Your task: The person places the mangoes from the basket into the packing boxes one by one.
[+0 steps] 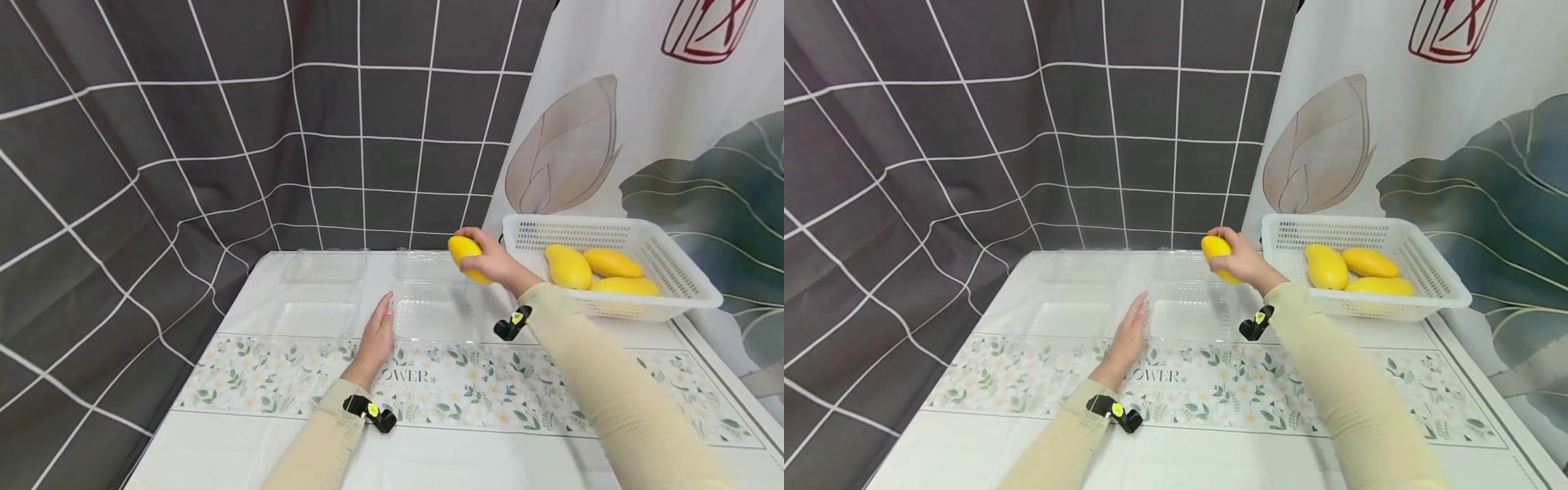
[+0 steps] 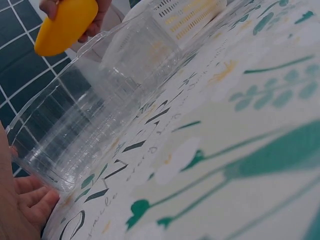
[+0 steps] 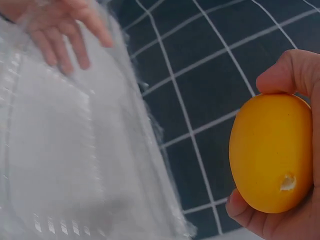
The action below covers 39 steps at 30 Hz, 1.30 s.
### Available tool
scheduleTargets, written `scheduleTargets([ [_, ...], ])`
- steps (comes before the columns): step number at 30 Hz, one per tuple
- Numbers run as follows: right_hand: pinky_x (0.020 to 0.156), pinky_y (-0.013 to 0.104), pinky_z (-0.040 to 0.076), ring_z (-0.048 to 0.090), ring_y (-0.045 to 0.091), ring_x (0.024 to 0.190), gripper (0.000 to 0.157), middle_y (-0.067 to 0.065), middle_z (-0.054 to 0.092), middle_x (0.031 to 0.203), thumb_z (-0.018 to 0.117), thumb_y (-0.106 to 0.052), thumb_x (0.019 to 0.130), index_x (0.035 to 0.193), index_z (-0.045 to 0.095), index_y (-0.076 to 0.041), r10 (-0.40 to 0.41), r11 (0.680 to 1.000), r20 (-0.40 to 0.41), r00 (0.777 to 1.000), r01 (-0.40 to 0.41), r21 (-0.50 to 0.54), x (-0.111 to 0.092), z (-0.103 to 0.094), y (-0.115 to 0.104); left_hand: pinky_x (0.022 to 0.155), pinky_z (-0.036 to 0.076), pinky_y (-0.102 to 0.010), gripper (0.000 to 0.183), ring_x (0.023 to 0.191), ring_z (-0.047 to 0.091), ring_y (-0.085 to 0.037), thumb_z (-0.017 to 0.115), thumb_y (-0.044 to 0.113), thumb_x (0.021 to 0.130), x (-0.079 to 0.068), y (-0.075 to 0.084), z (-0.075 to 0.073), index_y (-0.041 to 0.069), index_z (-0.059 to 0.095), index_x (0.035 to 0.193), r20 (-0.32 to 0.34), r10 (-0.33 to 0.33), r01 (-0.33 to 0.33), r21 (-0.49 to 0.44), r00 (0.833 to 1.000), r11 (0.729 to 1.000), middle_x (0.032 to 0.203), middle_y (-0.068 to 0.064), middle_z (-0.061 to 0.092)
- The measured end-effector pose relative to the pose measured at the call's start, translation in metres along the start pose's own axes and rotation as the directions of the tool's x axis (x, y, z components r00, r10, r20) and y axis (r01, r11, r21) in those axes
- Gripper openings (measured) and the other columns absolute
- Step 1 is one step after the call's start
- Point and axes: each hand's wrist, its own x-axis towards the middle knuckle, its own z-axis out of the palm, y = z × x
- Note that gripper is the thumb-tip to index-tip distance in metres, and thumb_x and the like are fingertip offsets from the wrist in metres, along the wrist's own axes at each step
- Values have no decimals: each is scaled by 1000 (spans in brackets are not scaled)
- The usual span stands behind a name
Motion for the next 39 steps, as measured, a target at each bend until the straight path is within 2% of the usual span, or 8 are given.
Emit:
scheduleTargets([
  [5, 74, 40, 41, 40, 28, 97, 64, 11, 39, 114, 68, -15, 68, 127, 44, -23, -7, 995, -1, 1000, 7, -104, -5, 27, 1, 108, 20, -44, 42, 132, 28, -20, 22, 39, 100, -1, 2, 0, 42, 23, 142, -4, -2, 2, 4, 1000, 1000, 147, 2, 29],
  [11, 75, 39, 43, 42, 25, 96, 63, 9, 42, 110, 69, -19, 67, 125, 47, -25, -29, 988, 45, 999, 35, -153, -9, 58, 4, 108, 20, -45, 43, 132, 28, -19, 21, 41, 100, 0, 0, 0, 42, 23, 142, -5, -17, 18, 20, 1000, 1000, 147, 4, 28],
  [18, 73, 37, 43, 44, 23, 91, 64, 7, 45, 105, 72, -20, 67, 127, 49, -22, -9, 983, 96, 995, 27, -184, -9, 87, 4, 107, 22, -49, 47, 131, 31, -22, 20, 43, 99, 2, -1, 0, 32, 24, 145, 2, -23, 23, 7, 1000, 1000, 146, 1, 31],
  [22, 71, 34, 44, 46, 21, 89, 66, 6, 45, 106, 74, -23, 66, 128, 49, -23, 22, 976, 137, 990, 9, -218, -13, 102, 8, 107, 22, -49, 46, 131, 32, -22, 22, 39, 100, 2, -1, 1, 31, 24, 145, 8, -30, 30, 2, 1000, 1000, 145, 0, 33],
  [25, 71, 32, 44, 47, 20, 88, 67, 5, 45, 106, 74, -25, 65, 127, 50, -24, 30, 972, 161, 986, 9, -237, -16, 111, 11, 107, 21, -49, 46, 131, 32, -23, 22, 38, 100, 2, -1, 1, 30, 24, 145, 8, -28, 28, -5, 1000, 1000, 145, -2, 34],
  [33, 67, 29, 46, 49, 17, 83, 65, 4, 46, 103, 76, -34, 63, 123, 50, -28, 65, 967, 201, 977, -12, -253, -17, 129, 16, 107, 23, -45, 50, 129, 36, -22, 17, 46, 99, 1, -3, 2, 29, 22, 146, 29, -23, 23, -20, 999, 1000, 147, 0, 30],
  [39, 66, 27, 46, 50, 16, 80, 62, 2, 45, 101, 73, -43, 66, 123, 51, -29, 61, 961, 186, 981, -7, -276, -16, 137, 14, 109, 19, -46, 50, 134, 25, -19, 14, 48, 98, 2, -4, 0, 33, 20, 146, 35, 3, -3, 0, 999, 1000, 149, 4, 24],
])
